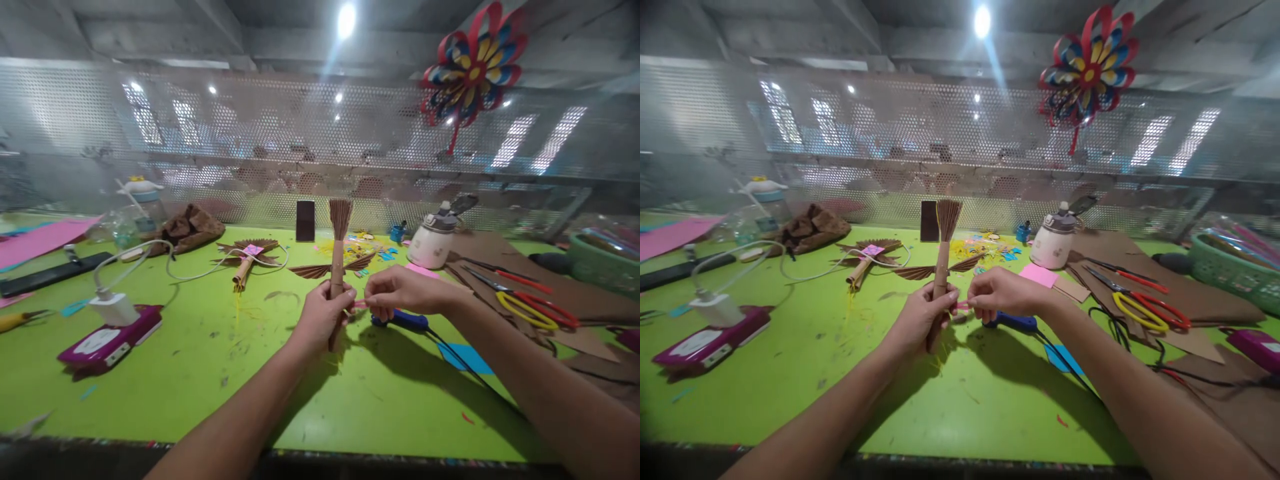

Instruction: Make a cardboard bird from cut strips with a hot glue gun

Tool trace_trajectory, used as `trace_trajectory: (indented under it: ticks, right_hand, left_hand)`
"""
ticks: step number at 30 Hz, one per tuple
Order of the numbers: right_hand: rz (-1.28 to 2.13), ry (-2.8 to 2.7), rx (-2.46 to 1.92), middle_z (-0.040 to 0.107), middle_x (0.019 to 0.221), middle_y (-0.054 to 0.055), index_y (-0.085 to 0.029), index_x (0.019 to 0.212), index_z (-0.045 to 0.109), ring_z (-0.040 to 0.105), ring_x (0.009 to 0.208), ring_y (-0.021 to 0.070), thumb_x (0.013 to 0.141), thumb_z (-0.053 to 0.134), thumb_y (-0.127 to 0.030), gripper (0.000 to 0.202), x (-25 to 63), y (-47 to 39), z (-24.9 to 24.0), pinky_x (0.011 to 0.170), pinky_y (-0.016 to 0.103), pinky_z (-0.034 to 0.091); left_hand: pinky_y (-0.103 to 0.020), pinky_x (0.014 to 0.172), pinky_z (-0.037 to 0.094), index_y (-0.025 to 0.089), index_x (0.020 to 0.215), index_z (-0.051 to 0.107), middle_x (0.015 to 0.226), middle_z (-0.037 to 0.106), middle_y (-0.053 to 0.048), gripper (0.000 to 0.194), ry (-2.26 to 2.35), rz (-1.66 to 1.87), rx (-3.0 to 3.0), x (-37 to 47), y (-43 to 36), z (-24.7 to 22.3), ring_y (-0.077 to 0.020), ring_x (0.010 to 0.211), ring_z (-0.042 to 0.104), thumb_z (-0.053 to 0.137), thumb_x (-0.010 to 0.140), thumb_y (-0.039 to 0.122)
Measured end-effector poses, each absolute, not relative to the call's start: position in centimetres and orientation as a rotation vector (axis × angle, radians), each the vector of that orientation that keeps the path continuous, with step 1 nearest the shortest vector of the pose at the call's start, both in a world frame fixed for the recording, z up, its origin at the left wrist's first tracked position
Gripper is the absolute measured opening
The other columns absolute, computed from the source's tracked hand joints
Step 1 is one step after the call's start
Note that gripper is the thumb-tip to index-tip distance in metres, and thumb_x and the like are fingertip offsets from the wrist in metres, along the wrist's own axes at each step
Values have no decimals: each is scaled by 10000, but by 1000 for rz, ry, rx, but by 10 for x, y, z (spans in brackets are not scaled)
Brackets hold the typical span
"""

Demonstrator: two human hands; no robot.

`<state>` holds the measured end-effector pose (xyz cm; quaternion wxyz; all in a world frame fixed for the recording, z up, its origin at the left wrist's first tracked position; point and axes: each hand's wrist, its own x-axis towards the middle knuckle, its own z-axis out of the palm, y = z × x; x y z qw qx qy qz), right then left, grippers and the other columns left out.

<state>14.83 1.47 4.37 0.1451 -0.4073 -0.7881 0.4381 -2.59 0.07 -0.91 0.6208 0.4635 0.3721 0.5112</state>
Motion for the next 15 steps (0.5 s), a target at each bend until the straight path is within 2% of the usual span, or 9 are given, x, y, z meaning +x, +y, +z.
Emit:
trace_trajectory:
  ticks: [4,15]
  right_hand:
    - [1299,-2110,-1102,619,638,17,-147,767,573,564,544,101,768,576,-425,278,150,11,36,545,241,460]
    - [1308,-1704,-1047,601,620,9,-145,749,588,522,537,85,721,622,-383,242,142,9,15,524,228,418]
  left_hand:
    - [-174,419,332,121,754,514,551,525,25,284,820,1169,1008,-25,-1,-9,-49,434,450,729,587,199]
    - [-183,499,368,106,784,555,634,588,-25,302,756,1136,1000,-24,-1,-10,-92,574,548,749,584,223]
